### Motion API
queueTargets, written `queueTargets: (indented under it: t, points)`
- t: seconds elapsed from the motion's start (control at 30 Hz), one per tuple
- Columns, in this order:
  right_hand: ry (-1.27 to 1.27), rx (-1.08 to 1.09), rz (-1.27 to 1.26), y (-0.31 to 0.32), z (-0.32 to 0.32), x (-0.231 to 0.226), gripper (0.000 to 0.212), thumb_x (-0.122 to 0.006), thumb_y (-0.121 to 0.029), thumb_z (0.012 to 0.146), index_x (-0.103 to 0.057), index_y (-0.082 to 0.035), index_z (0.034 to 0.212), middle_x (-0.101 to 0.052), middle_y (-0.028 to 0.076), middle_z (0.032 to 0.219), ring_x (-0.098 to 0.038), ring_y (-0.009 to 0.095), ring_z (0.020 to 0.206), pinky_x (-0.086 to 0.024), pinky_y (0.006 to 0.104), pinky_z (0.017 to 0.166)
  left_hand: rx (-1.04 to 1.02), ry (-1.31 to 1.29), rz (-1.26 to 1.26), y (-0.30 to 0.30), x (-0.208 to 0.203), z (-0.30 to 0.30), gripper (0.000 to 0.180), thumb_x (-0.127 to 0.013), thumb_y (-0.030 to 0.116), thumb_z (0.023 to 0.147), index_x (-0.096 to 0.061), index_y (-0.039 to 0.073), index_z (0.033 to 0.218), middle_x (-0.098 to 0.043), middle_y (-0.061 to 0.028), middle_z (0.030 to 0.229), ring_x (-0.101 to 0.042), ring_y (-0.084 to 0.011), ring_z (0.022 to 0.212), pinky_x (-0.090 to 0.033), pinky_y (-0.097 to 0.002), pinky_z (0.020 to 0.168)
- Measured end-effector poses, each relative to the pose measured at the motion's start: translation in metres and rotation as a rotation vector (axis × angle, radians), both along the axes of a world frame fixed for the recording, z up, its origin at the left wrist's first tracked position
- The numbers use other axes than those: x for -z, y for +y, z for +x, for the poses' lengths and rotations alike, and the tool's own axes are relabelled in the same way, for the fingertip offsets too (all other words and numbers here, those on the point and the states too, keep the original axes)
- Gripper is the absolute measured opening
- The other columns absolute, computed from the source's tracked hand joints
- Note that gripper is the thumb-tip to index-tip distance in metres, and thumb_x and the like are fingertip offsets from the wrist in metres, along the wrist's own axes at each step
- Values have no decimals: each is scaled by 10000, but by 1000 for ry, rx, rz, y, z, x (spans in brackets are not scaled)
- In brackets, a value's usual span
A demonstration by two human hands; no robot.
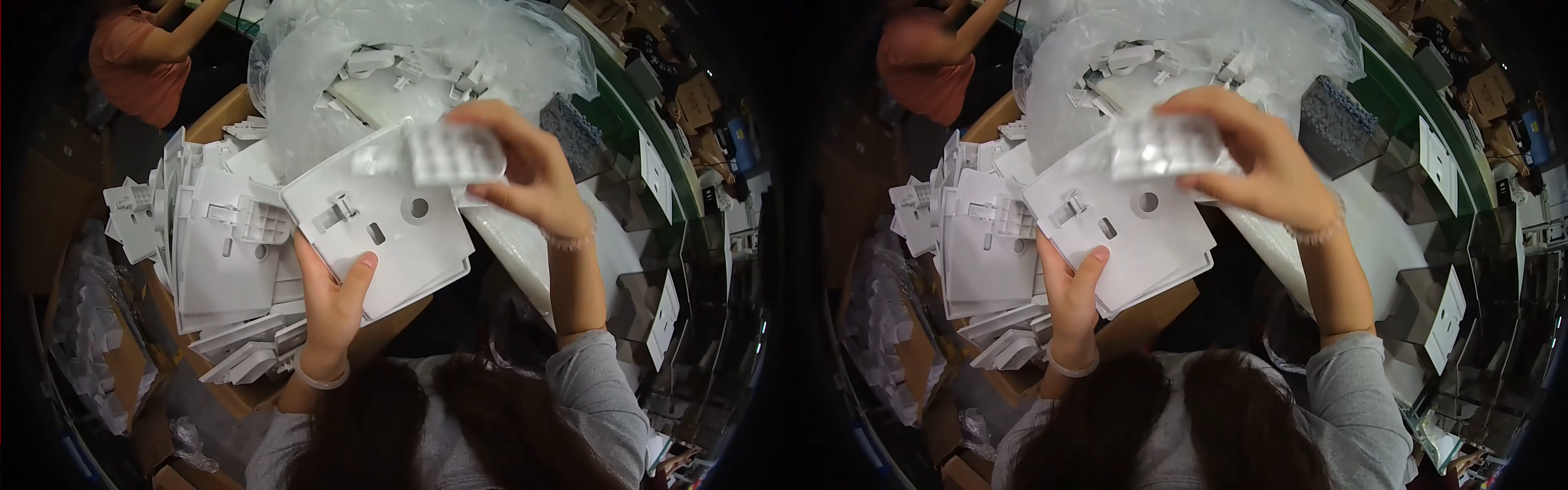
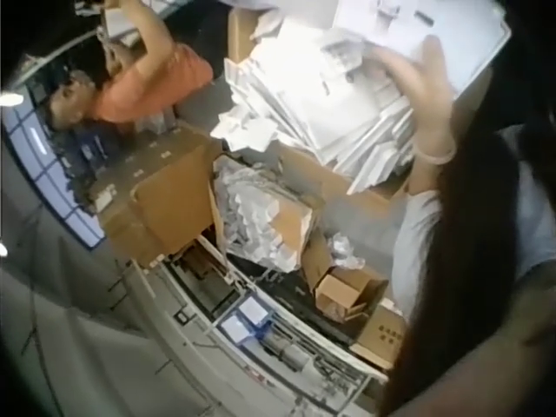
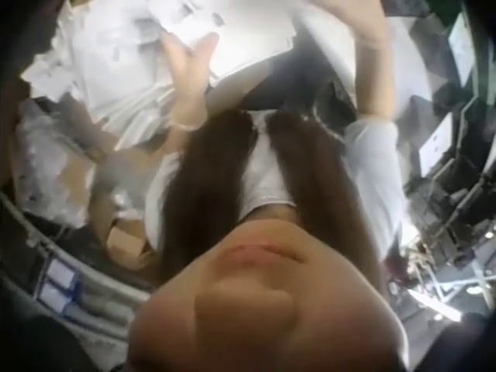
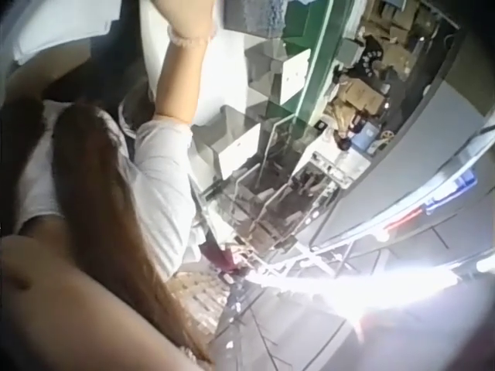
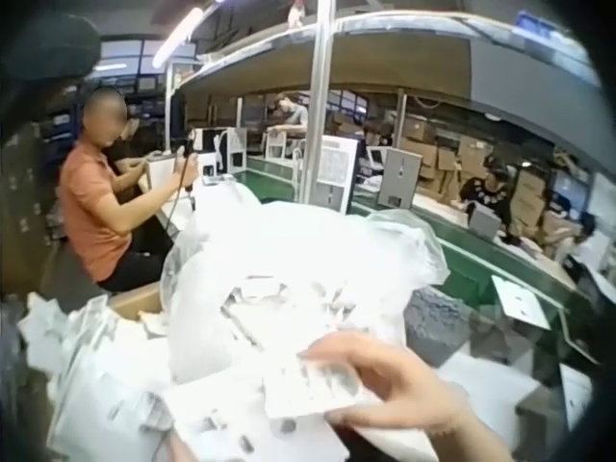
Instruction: Packaging electronic components into plastic bags and then placing them into white cardboard boxes at an assembly line.
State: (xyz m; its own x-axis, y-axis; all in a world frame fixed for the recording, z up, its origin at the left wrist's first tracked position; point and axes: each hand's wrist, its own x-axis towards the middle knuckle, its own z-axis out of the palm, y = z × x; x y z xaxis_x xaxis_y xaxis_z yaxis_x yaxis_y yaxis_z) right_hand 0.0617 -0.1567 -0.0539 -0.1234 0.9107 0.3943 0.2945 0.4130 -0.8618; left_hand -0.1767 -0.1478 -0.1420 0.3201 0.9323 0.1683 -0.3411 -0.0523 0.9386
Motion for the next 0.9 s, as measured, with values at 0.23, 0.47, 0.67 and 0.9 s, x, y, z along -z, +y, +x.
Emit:
queueTargets:
  t: [0.23,0.47,0.67,0.9]
  points:
    - [-184,-171,-176,-10,-17,8,536,-742,-53,719,-588,-27,1232,-543,77,1114,-506,188,994,-411,300,866,32,135,94,-8,-2,-5,714,-522,-30,805,-145,-43,1412,-379,-162,1319,-398,-214,1197,-323,-347,1035]
    - [-409,-55,219,-10,-14,36,584,-745,-19,703,-572,-49,1260,-566,100,1105,-554,237,1035,-457,343,894,113,102,-1,-7,7,-4,717,-516,-36,795,-150,-43,1412,-385,-165,1317,-402,-213,1193,-319,-336,1035]
    - [-784,266,122,86,69,55,233,-681,-111,784,-660,-36,1003,-592,103,1002,-563,283,947,-461,389,835,-24,-30,-159,8,10,-1,723,-517,-32,804,-139,-10,1420,-369,-150,1329,-382,-207,1213,-283,-342,1058]
    - [-1421,694,400,140,83,108,97,-584,-82,639,-670,-41,660,-585,110,917,-528,280,928,-438,374,760,5,-150,-204,15,21,0,730,-533,-31,811,-157,22,1435,-353,-146,1370,-379,-230,1247,-277,-364,1075]
